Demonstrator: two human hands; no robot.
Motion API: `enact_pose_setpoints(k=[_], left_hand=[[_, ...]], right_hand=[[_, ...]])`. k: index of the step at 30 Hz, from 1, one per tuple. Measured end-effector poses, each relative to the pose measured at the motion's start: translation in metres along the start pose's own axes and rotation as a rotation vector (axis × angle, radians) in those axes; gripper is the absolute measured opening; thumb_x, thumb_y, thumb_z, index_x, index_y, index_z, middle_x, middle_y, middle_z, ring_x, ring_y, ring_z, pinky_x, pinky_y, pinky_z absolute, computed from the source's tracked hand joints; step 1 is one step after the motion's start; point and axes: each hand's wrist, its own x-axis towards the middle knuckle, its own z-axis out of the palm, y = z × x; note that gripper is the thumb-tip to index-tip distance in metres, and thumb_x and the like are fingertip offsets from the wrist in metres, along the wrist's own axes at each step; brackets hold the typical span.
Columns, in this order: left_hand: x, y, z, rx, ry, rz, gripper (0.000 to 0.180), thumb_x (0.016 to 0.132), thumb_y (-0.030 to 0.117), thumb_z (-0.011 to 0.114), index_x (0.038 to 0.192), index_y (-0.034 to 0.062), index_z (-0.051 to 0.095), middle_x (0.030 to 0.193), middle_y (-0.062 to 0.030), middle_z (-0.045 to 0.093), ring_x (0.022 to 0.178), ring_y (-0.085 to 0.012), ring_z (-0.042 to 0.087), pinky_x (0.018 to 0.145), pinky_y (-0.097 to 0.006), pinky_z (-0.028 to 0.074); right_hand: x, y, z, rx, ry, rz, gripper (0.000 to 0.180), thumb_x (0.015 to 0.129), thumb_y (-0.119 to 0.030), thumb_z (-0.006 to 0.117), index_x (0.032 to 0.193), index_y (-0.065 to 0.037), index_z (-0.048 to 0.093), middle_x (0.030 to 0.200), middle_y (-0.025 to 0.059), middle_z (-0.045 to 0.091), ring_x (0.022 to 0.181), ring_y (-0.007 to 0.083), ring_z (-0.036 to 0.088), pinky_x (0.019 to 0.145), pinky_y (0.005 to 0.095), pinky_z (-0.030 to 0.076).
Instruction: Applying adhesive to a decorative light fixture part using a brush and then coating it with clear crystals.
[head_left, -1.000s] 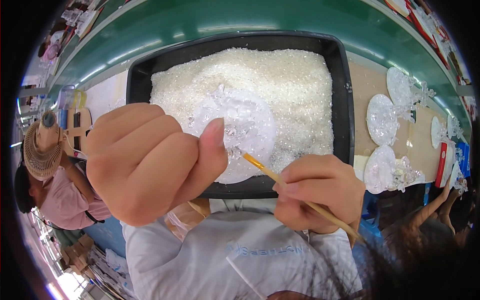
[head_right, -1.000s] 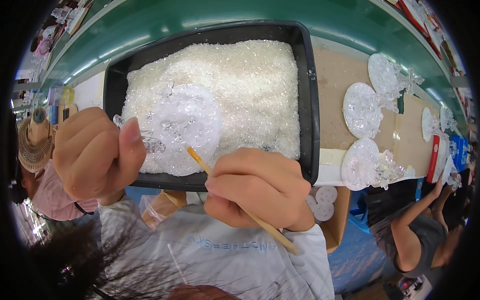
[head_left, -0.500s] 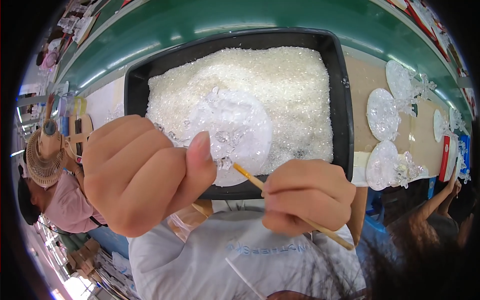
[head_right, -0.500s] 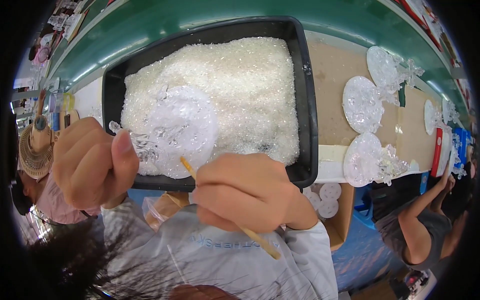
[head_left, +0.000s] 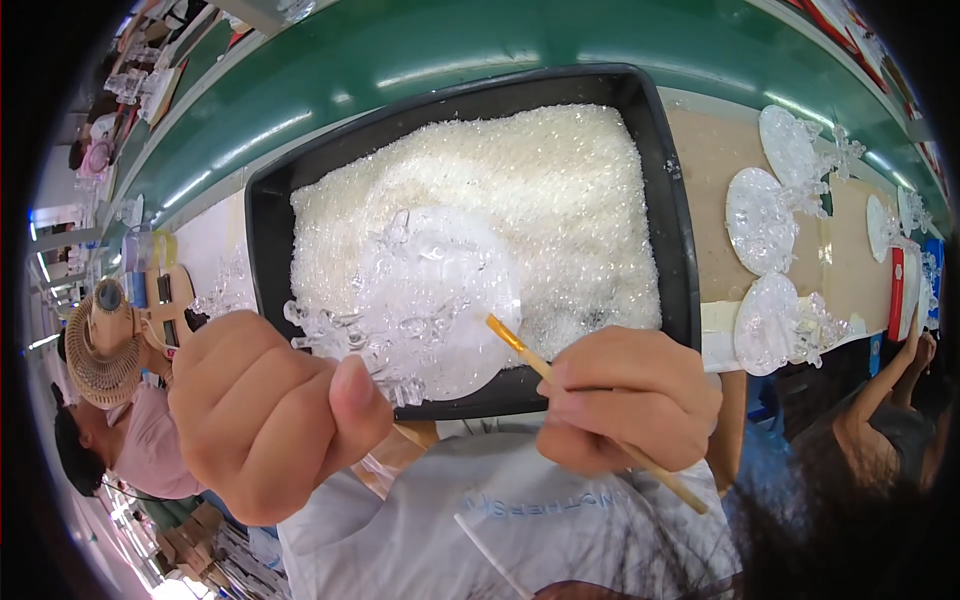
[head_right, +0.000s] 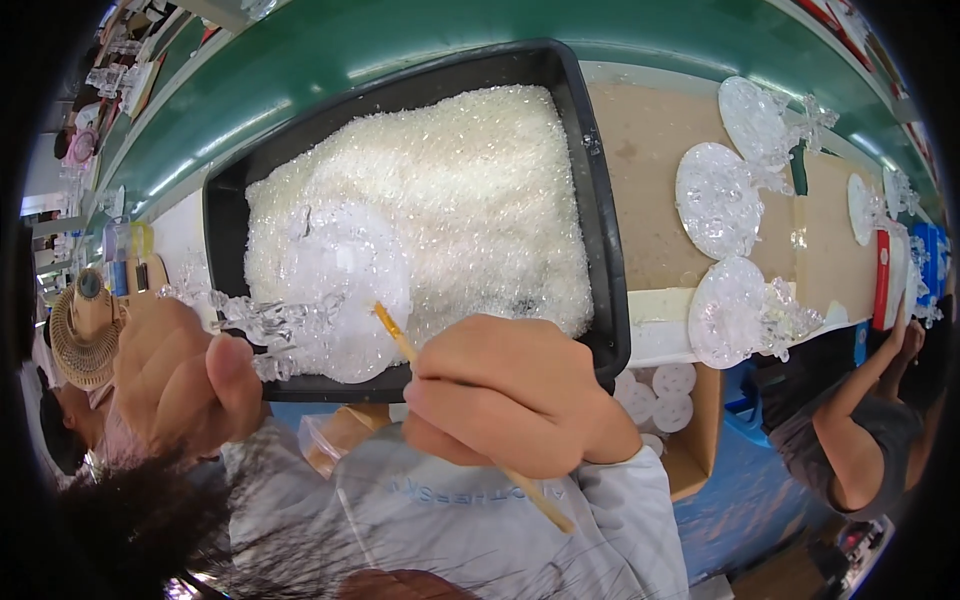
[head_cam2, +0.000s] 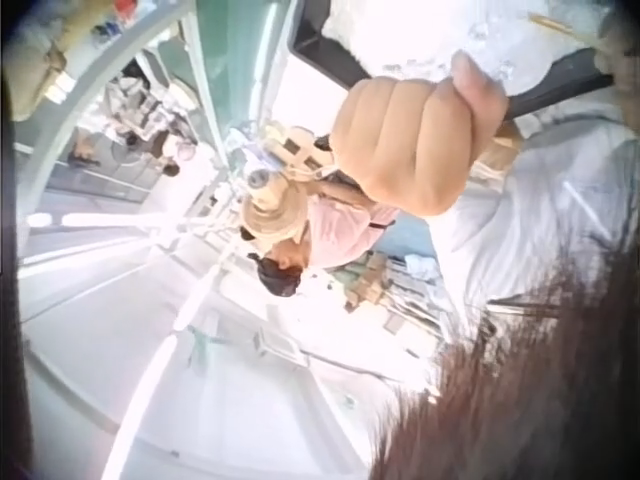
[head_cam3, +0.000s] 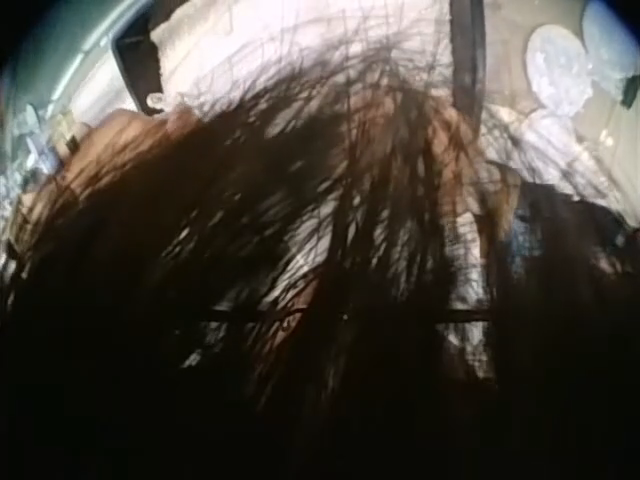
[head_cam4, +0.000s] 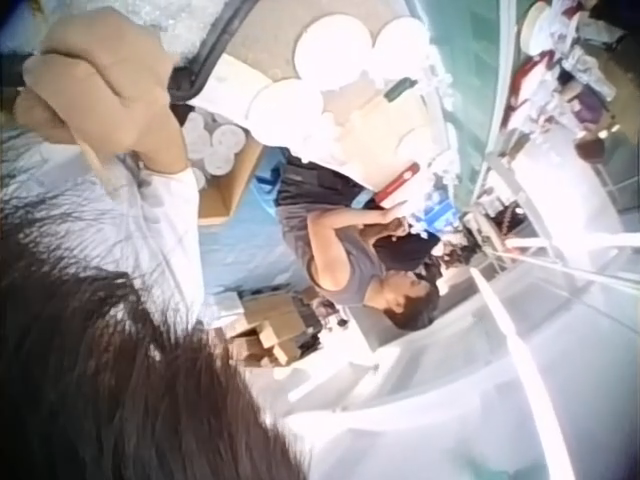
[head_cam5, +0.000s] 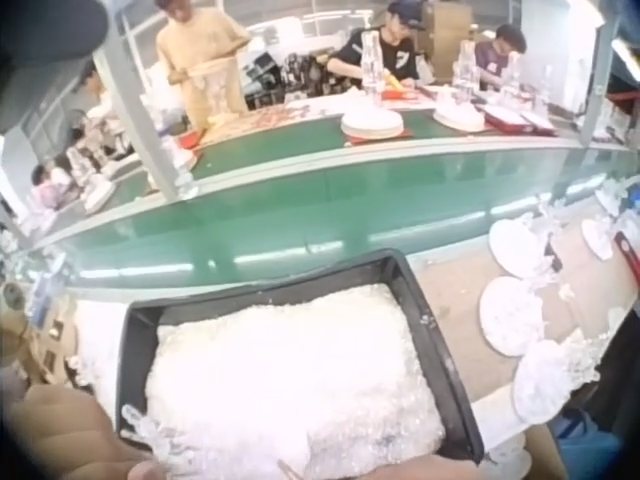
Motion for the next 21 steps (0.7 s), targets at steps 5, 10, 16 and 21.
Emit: enact_pose_setpoints(k=[5, 10, 16, 21], left_hand=[[-0.005, 0.001, -0.004, 0.029, -0.015, 0.027, 0.030, 0.077, 0.000, 0.066, 0.054, 0.0024, 0.047, 0.047, -0.0015, 0.042, 0.039, -0.0140, 0.035, 0.038, -0.027, 0.022], [-0.006, 0.006, 0.000, 0.037, -0.008, -0.025, 0.028, 0.078, 0.001, 0.063, 0.054, 0.0018, 0.049, 0.047, -0.0033, 0.047, 0.039, -0.0146, 0.036, 0.037, -0.028, 0.025], [-0.007, 0.014, -0.010, 0.043, -0.131, -0.089, 0.027, 0.078, 0.003, 0.062, 0.054, 0.0016, 0.051, 0.049, -0.0040, 0.051, 0.041, -0.0153, 0.040, 0.039, -0.028, 0.029], [-0.006, 0.014, -0.009, 0.065, -0.127, -0.034, 0.028, 0.079, 0.005, 0.062, 0.053, 0.0024, 0.052, 0.049, -0.0041, 0.052, 0.041, -0.0155, 0.043, 0.040, -0.028, 0.030]], right_hand=[[0.002, -0.001, 0.005, -0.072, 0.089, -0.046, 0.030, 0.066, 0.001, 0.082, 0.089, 0.001, 0.063, 0.074, 0.0137, 0.066, 0.056, 0.0228, 0.067, 0.047, 0.0293, 0.055], [0.003, -0.002, 0.005, -0.102, 0.065, -0.030, 0.032, 0.071, -0.009, 0.087, 0.091, 0.000, 0.063, 0.077, 0.0150, 0.067, 0.058, 0.0236, 0.068, 0.048, 0.0287, 0.055], [0.001, -0.002, 0.002, -0.073, 0.036, 0.005, 0.034, 0.071, -0.012, 0.088, 0.092, 0.001, 0.064, 0.079, 0.0160, 0.068, 0.060, 0.0245, 0.069, 0.049, 0.0294, 0.055], [0.002, -0.003, -0.001, -0.086, 0.031, -0.011, 0.035, 0.071, -0.013, 0.088, 0.092, 0.001, 0.064, 0.082, 0.0175, 0.068, 0.060, 0.0252, 0.069, 0.048, 0.0300, 0.056]])
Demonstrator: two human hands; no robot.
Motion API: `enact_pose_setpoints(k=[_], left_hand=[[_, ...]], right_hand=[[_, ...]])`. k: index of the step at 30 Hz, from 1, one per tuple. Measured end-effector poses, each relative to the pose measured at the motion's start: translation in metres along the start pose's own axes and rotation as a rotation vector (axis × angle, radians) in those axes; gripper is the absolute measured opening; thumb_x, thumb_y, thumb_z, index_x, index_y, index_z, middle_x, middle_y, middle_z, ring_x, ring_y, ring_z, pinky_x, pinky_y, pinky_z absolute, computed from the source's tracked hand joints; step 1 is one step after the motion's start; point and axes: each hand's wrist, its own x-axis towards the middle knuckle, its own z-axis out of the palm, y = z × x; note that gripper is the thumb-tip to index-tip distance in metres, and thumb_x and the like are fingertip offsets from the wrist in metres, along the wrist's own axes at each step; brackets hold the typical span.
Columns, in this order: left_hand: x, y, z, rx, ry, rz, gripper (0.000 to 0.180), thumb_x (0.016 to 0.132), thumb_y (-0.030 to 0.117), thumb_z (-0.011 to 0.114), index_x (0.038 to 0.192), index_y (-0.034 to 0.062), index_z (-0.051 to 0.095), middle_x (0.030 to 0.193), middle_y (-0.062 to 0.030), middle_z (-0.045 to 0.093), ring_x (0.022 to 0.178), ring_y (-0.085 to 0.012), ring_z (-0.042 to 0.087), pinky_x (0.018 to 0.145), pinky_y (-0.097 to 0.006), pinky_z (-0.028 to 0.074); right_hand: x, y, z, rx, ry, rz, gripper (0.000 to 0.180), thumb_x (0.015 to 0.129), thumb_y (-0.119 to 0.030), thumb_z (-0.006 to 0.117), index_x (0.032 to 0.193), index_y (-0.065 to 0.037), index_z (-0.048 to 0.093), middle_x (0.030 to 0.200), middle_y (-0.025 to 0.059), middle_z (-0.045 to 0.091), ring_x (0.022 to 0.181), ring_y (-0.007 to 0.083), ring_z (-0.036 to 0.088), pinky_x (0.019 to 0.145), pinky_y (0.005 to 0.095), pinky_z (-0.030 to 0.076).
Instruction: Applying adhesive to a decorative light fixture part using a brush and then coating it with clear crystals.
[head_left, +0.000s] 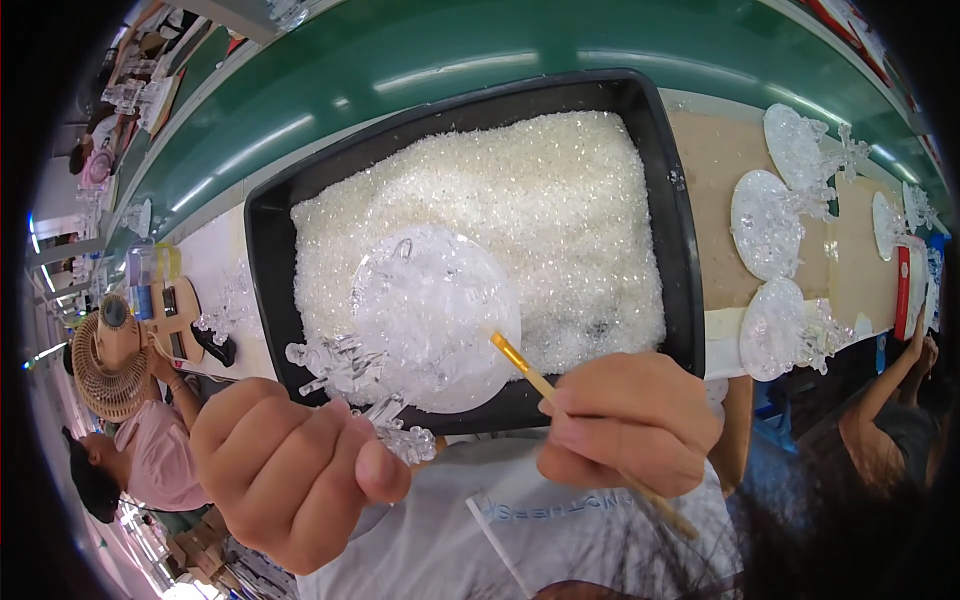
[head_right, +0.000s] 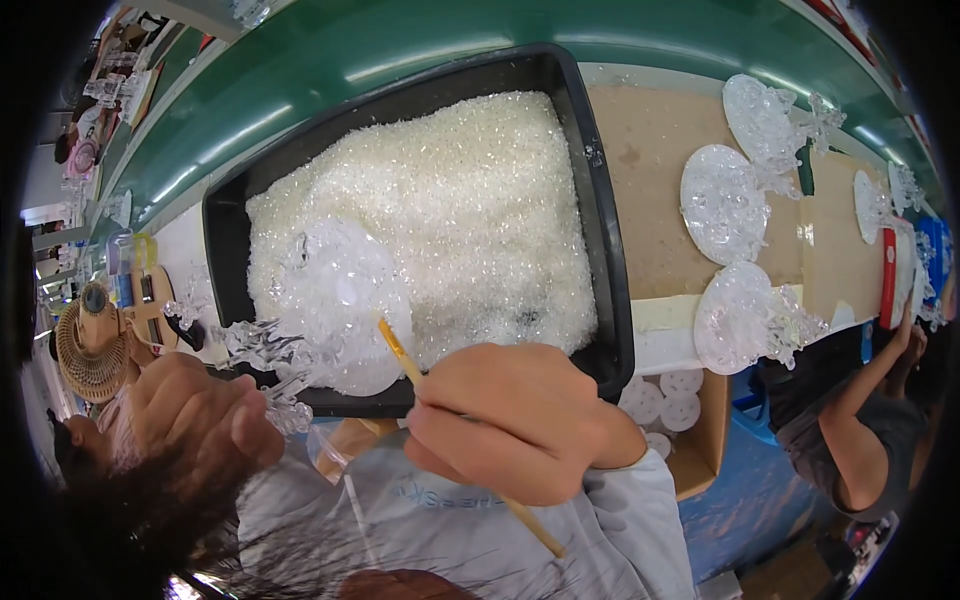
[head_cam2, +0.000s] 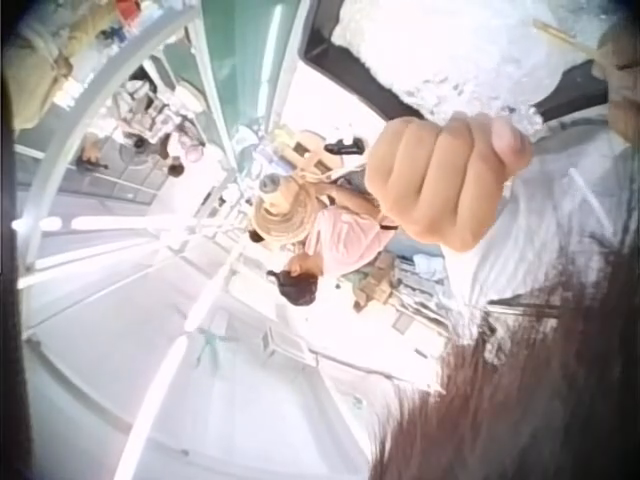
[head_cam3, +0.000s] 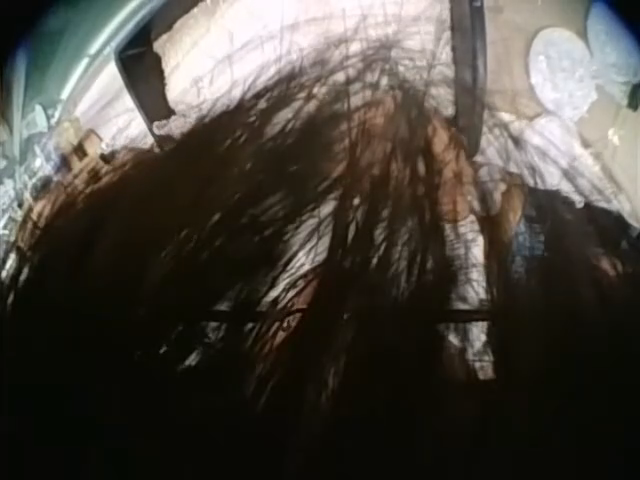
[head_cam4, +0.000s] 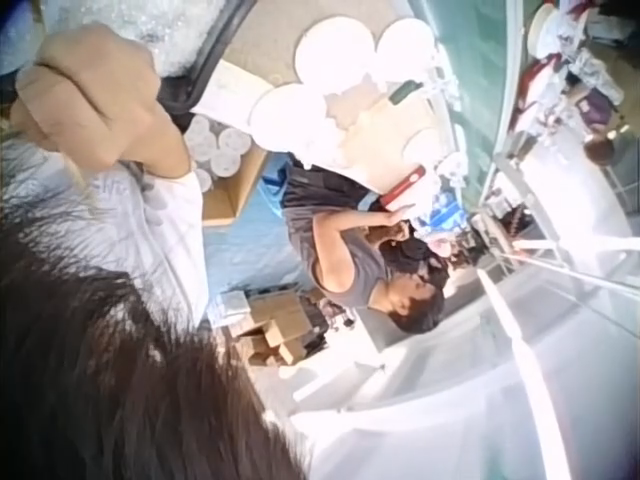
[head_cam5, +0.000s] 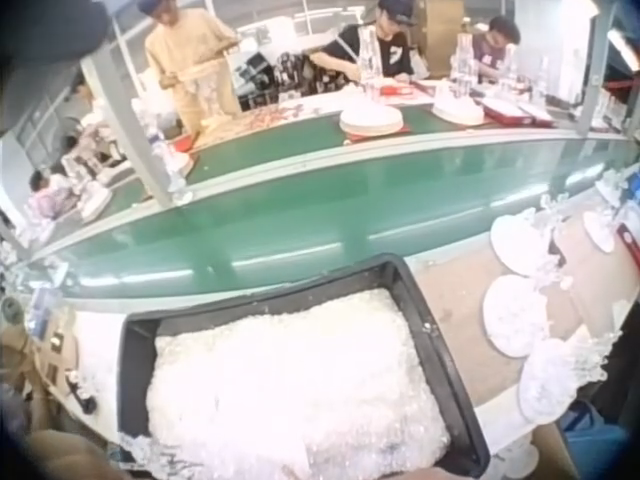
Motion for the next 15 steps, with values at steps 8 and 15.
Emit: enact_pose_setpoints(k=[8, 15], left_hand=[[-0.005, -0.004, 0.004, 0.021, 0.047, 0.130, 0.032, 0.085, 0.008, 0.061, 0.054, 0.0038, 0.052, 0.047, -0.0032, 0.051, 0.040, -0.0130, 0.044, 0.037, -0.026, 0.028], [-0.006, -0.007, 0.003, -0.037, 0.055, 0.133, 0.029, 0.085, 0.009, 0.061, 0.058, 0.0029, 0.054, 0.048, -0.0040, 0.052, 0.041, -0.0134, 0.046, 0.037, -0.025, 0.031]], right_hand=[[-0.004, 0.001, 0.004, -0.048, 0.013, 0.014, 0.034, 0.070, -0.009, 0.088, 0.093, 0.001, 0.064, 0.083, 0.0180, 0.068, 0.061, 0.0253, 0.070, 0.049, 0.0306, 0.057], [0.000, 0.000, -0.004, 0.015, -0.024, 0.034, 0.037, 0.068, -0.009, 0.089, 0.092, 0.001, 0.063, 0.083, 0.0162, 0.067, 0.061, 0.0245, 0.070, 0.049, 0.0304, 0.056]])
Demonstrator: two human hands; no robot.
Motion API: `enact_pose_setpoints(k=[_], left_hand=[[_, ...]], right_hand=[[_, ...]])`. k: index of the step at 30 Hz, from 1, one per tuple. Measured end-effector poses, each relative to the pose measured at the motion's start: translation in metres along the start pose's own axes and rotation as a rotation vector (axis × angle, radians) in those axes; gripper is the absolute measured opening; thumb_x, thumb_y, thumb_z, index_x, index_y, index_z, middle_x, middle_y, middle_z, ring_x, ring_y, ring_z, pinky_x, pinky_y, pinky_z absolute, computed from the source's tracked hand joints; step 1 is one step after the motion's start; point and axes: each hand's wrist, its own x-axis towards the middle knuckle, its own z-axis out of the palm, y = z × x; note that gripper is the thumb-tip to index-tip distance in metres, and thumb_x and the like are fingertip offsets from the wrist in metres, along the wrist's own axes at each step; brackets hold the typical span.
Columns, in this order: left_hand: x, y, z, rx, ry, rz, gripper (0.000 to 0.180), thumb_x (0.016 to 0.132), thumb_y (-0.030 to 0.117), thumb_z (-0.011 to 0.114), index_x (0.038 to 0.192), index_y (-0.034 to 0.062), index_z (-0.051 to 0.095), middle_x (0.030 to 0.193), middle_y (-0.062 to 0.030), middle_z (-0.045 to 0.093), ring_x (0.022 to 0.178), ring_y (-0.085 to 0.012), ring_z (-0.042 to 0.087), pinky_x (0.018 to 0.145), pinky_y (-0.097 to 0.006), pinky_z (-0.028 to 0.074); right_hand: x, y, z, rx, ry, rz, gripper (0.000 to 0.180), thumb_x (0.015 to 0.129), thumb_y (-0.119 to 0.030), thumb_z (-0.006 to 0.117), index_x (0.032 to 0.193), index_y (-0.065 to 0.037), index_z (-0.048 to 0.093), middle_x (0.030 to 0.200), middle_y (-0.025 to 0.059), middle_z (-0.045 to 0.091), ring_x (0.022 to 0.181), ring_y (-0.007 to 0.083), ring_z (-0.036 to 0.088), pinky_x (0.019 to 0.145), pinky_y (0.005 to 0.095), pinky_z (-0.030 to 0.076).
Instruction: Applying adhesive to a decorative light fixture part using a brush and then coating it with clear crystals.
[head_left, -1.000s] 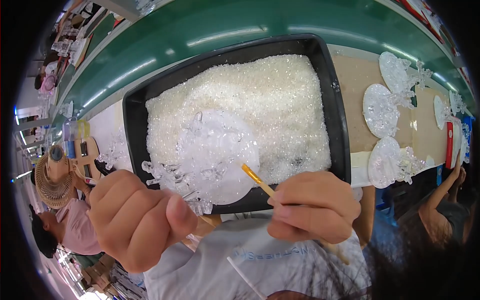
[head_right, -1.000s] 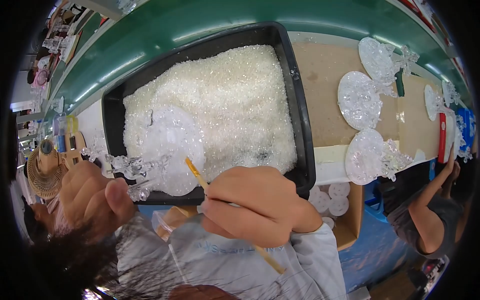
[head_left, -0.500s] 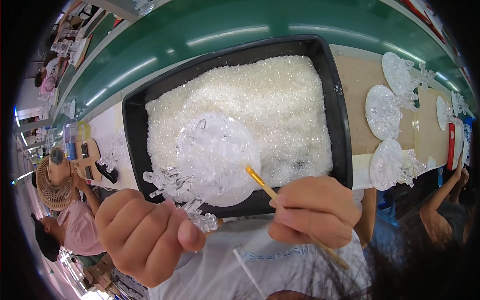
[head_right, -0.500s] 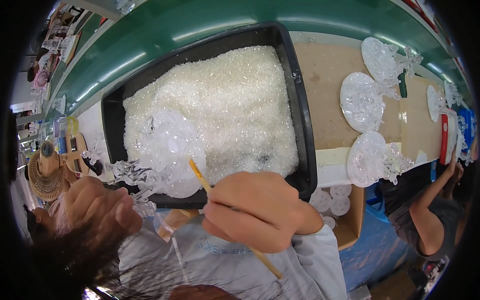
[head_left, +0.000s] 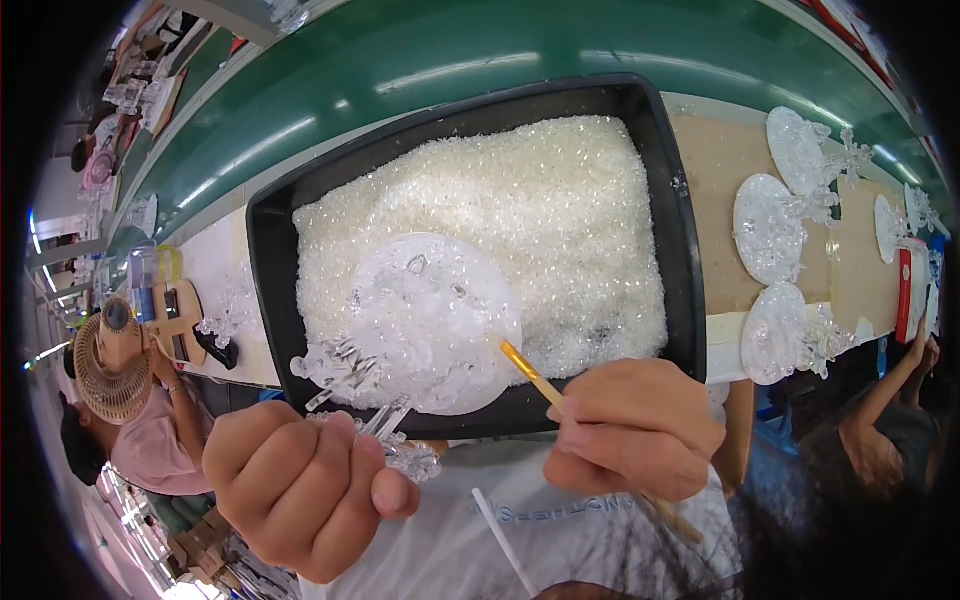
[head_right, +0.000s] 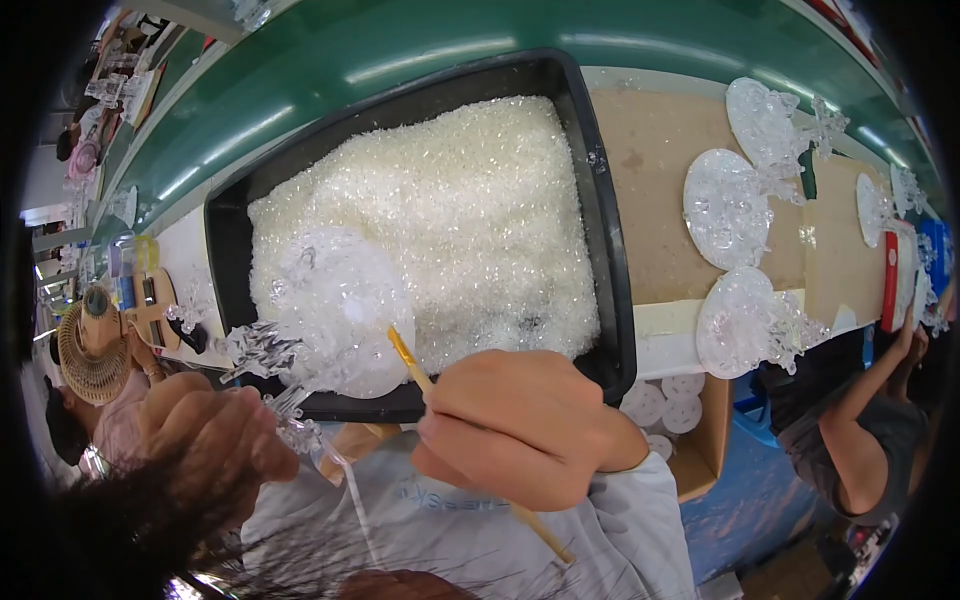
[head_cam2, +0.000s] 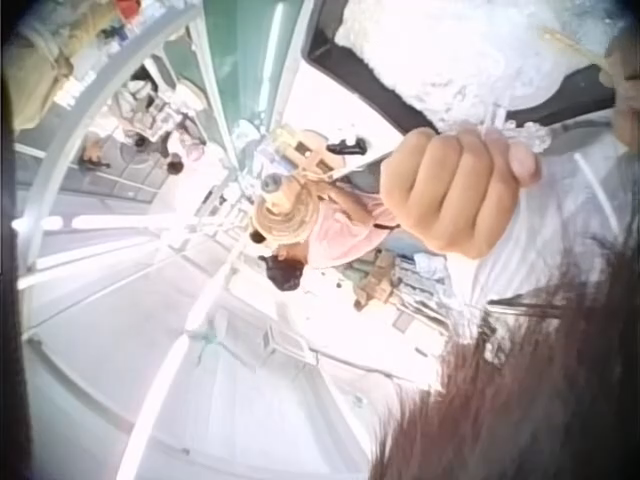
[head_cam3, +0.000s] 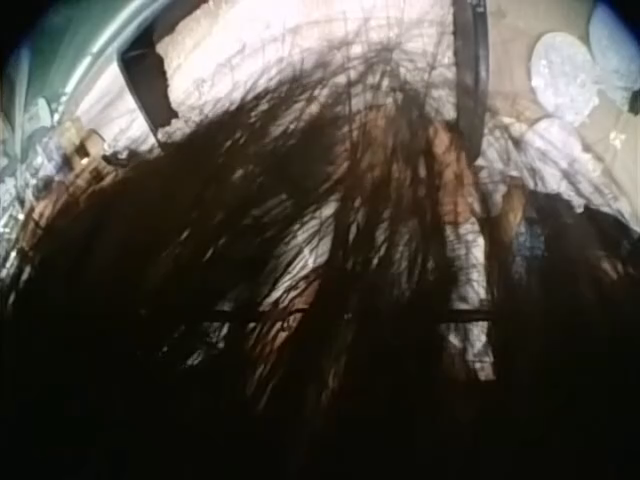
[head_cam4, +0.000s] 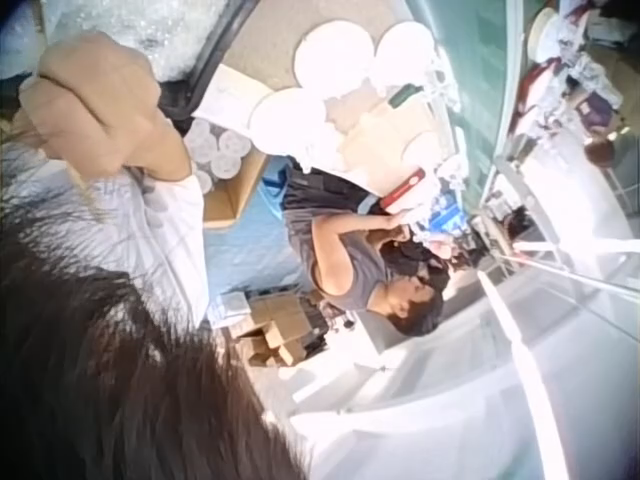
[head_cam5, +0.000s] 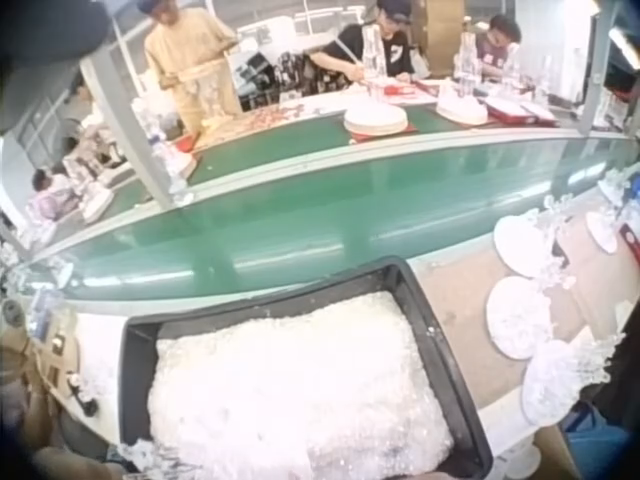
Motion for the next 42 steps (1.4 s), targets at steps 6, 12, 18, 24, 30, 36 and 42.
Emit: enact_pose_setpoints(k=[6, 12, 18, 24, 30, 36, 42], left_hand=[[-0.010, 0.016, -0.016, 0.009, -0.115, -0.084, 0.010, 0.082, 0.005, 0.060, 0.072, 0.0045, 0.056, 0.061, -0.0058, 0.057, 0.052, -0.0167, 0.055, 0.044, -0.030, 0.040], [-0.043, 0.005, -0.022, 0.096, -0.179, 0.127, 0.006, 0.086, 0.004, 0.059, 0.092, 0.0053, 0.057, 0.084, -0.0062, 0.064, 0.072, -0.0159, 0.065, 0.060, -0.036, 0.053], [-0.044, 0.004, -0.016, 0.149, -0.115, 0.101, 0.019, 0.092, 0.014, 0.055, 0.110, 0.0077, 0.053, 0.082, -0.0062, 0.065, 0.070, -0.0149, 0.064, 0.063, -0.034, 0.053], [-0.039, 0.013, -0.013, 0.207, -0.061, 0.072, 0.033, 0.098, 0.025, 0.052, 0.128, 0.0100, 0.049, 0.081, -0.0062, 0.066, 0.067, -0.0139, 0.064, 0.067, -0.033, 0.053], [-0.028, 0.015, -0.017, 0.148, -0.073, 0.098, 0.020, 0.099, 0.026, 0.054, 0.115, 0.0131, 0.053, 0.075, -0.0033, 0.064, 0.063, -0.0128, 0.061, 0.061, -0.031, 0.051], [-0.025, 0.013, -0.017, 0.046, -0.104, 0.138, 0.010, 0.097, 0.023, 0.058, 0.091, 0.0171, 0.061, 0.066, 0.0011, 0.060, 0.058, -0.0112, 0.057, 0.052, -0.029, 0.047], [-0.038, 0.006, -0.015, 0.074, -0.015, 0.291, 0.011, 0.096, 0.022, 0.060, 0.089, 0.0130, 0.060, 0.064, -0.0003, 0.059, 0.059, -0.0139, 0.058, 0.051, -0.031, 0.050]], right_hand=[[-0.001, -0.001, 0.002, -0.023, 0.045, 0.006, 0.038, 0.069, -0.012, 0.090, 0.092, 0.000, 0.062, 0.086, 0.0159, 0.066, 0.061, 0.0241, 0.069, 0.049, 0.0301, 0.056], [-0.001, -0.004, 0.004, -0.018, 0.049, 0.020, 0.038, 0.069, -0.009, 0.089, 0.093, 0.001, 0.062, 0.084, 0.0160, 0.065, 0.063, 0.0244, 0.069, 0.051, 0.0307, 0.058], [0.000, -0.001, 0.004, -0.016, 0.046, 0.022, 0.036, 0.070, -0.006, 0.087, 0.095, 0.002, 0.062, 0.085, 0.0166, 0.066, 0.065, 0.0256, 0.070, 0.054, 0.0317, 0.059], [-0.001, 0.001, 0.007, 0.009, 0.041, 0.011, 0.036, 0.068, -0.006, 0.088, 0.094, 0.002, 0.064, 0.086, 0.0177, 0.068, 0.065, 0.0260, 0.071, 0.053, 0.0317, 0.058], [0.001, 0.001, 0.008, -0.017, 0.053, 0.010, 0.033, 0.068, -0.005, 0.087, 0.090, 0.002, 0.064, 0.083, 0.0185, 0.068, 0.062, 0.0265, 0.070, 0.051, 0.0312, 0.057], [0.002, 0.004, 0.015, -0.013, 0.109, 0.005, 0.032, 0.065, -0.001, 0.085, 0.089, 0.002, 0.064, 0.075, 0.0172, 0.067, 0.059, 0.0253, 0.069, 0.049, 0.0312, 0.057], [0.009, 0.005, 0.011, -0.008, 0.000, -0.002, 0.028, 0.063, 0.004, 0.080, 0.086, 0.003, 0.064, 0.074, 0.0176, 0.067, 0.058, 0.0253, 0.068, 0.048, 0.0304, 0.057]])
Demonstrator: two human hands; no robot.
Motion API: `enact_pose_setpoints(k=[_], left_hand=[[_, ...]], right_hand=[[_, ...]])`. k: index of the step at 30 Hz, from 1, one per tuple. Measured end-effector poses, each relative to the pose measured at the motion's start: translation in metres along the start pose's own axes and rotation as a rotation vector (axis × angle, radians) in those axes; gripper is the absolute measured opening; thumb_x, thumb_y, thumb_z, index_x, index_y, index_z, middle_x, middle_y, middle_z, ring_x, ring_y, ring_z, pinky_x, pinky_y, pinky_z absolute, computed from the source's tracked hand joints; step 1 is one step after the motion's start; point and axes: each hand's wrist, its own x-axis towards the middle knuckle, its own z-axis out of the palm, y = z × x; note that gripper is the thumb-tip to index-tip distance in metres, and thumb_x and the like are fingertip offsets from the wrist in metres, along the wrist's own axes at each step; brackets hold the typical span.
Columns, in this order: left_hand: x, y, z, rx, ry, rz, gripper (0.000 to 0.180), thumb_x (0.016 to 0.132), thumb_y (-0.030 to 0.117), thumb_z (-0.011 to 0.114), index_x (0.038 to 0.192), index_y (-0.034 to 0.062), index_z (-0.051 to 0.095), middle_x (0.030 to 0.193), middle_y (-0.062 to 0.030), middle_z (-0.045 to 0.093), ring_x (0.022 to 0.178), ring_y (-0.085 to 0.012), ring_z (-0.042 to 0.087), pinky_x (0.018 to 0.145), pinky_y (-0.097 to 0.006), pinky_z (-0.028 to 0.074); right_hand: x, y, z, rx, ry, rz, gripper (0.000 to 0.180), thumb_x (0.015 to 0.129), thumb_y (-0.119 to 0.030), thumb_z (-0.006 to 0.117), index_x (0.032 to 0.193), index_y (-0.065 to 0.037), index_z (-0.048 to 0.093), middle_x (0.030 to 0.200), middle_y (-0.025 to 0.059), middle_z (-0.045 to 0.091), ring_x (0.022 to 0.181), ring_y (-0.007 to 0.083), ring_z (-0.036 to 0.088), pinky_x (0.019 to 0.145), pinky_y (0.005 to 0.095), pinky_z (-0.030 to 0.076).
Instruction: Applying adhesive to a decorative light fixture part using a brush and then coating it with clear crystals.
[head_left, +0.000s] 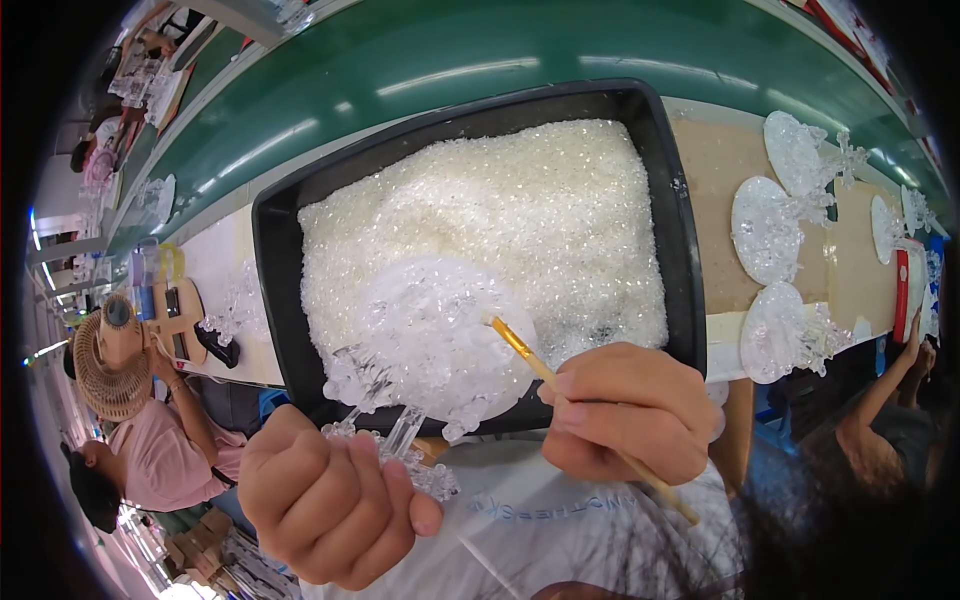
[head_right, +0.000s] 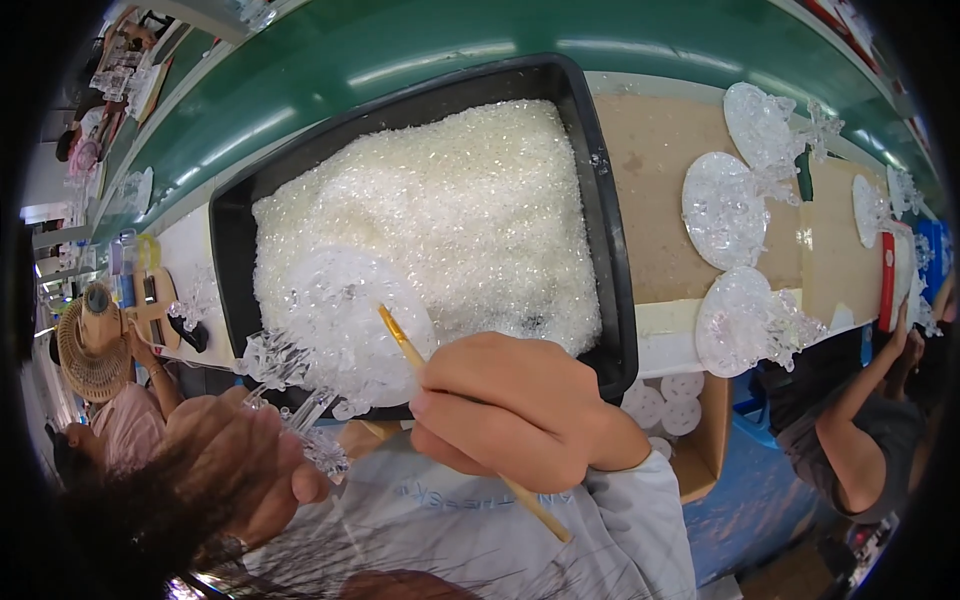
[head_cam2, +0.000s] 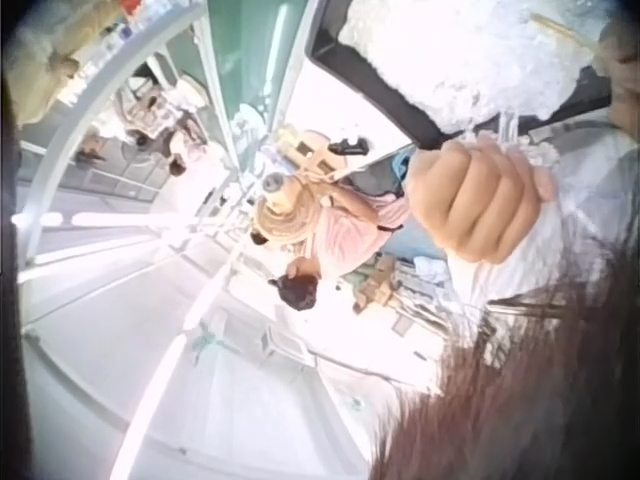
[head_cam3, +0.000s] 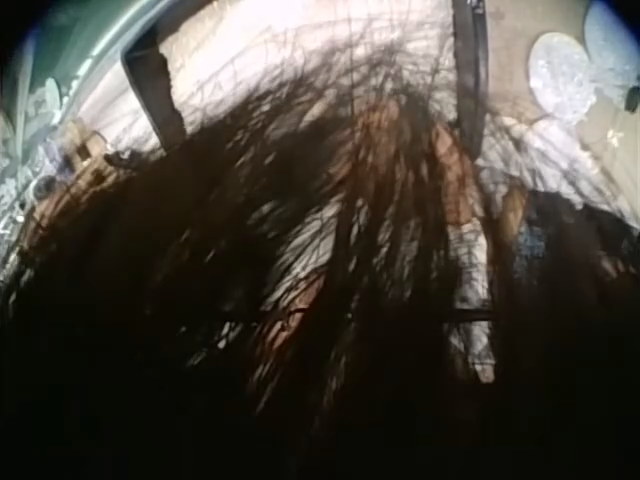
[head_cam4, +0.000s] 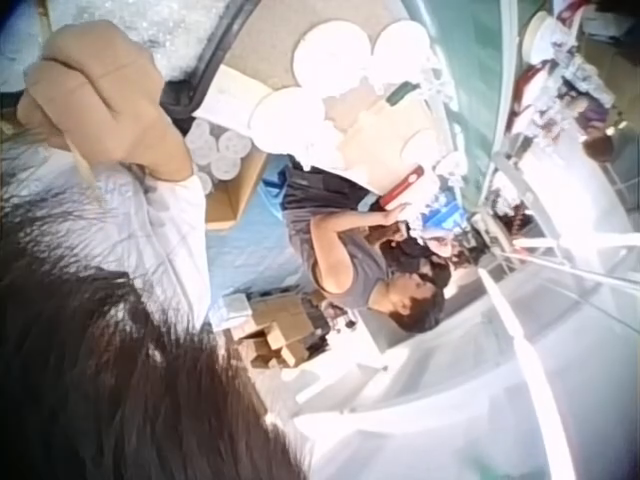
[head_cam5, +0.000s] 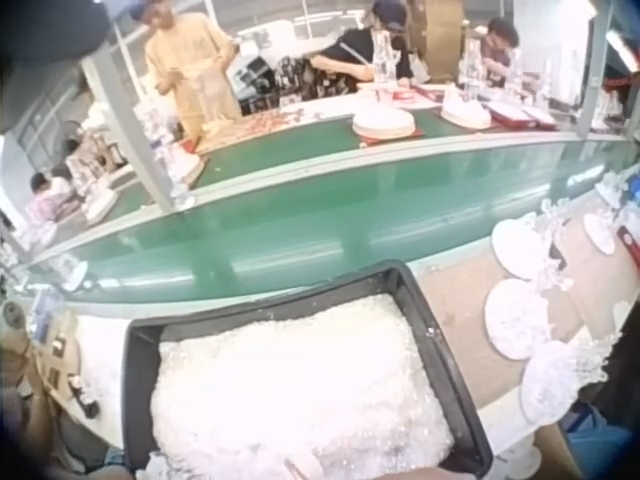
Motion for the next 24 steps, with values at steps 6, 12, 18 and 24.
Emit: enact_pose_setpoints(k=[6, 12, 18, 24], left_hand=[[0.025, -0.016, 0.032, -0.040, 0.280, 0.143, 0.037, 0.087, 0.008, 0.062, 0.052, 0.0040, 0.051, 0.044, -0.0019, 0.044, 0.040, -0.0118, 0.045, 0.038, -0.024, 0.027], [0.033, -0.032, 0.019, -0.040, 0.169, 0.344, 0.037, 0.090, 0.015, 0.061, 0.057, 0.0038, 0.050, 0.045, -0.0028, 0.045, 0.040, -0.0136, 0.045, 0.039, -0.025, 0.029], [0.032, -0.042, 0.017, -0.040, 0.091, 0.396, 0.041, 0.094, 0.018, 0.061, 0.059, 0.0017, 0.048, 0.046, -0.0043, 0.044, 0.039, -0.0152, 0.039, 0.037, -0.027, 0.027], [0.031, -0.052, 0.019, -0.074, 0.117, 0.319, 0.049, 0.097, 0.030, 0.060, 0.062, -0.0011, 0.045, 0.051, -0.0063, 0.043, 0.043, -0.0169, 0.039, 0.038, -0.029, 0.025]], right_hand=[[-0.001, -0.006, -0.014, 0.036, -0.040, 0.057, 0.025, 0.064, 0.007, 0.076, 0.086, 0.004, 0.064, 0.082, 0.0218, 0.068, 0.061, 0.0252, 0.069, 0.053, 0.0318, 0.058], [0.044, -0.025, -0.039, -0.210, -0.389, 0.099, 0.030, 0.071, 0.005, 0.073, 0.101, 0.001, 0.066, 0.097, 0.0185, 0.068, 0.060, 0.0215, 0.064, 0.053, 0.0307, 0.053], [0.057, -0.013, -0.023, -0.485, -0.735, 0.070, 0.036, 0.076, -0.003, 0.072, 0.111, -0.003, 0.065, 0.090, 0.0078, 0.062, 0.075, 0.0240, 0.061, 0.061, 0.0328, 0.050], [0.055, -0.003, -0.013, -0.397, -0.754, 0.003, 0.029, 0.076, -0.010, 0.075, 0.102, -0.003, 0.063, 0.080, 0.0078, 0.053, 0.078, 0.0265, 0.060, 0.063, 0.0380, 0.049]])
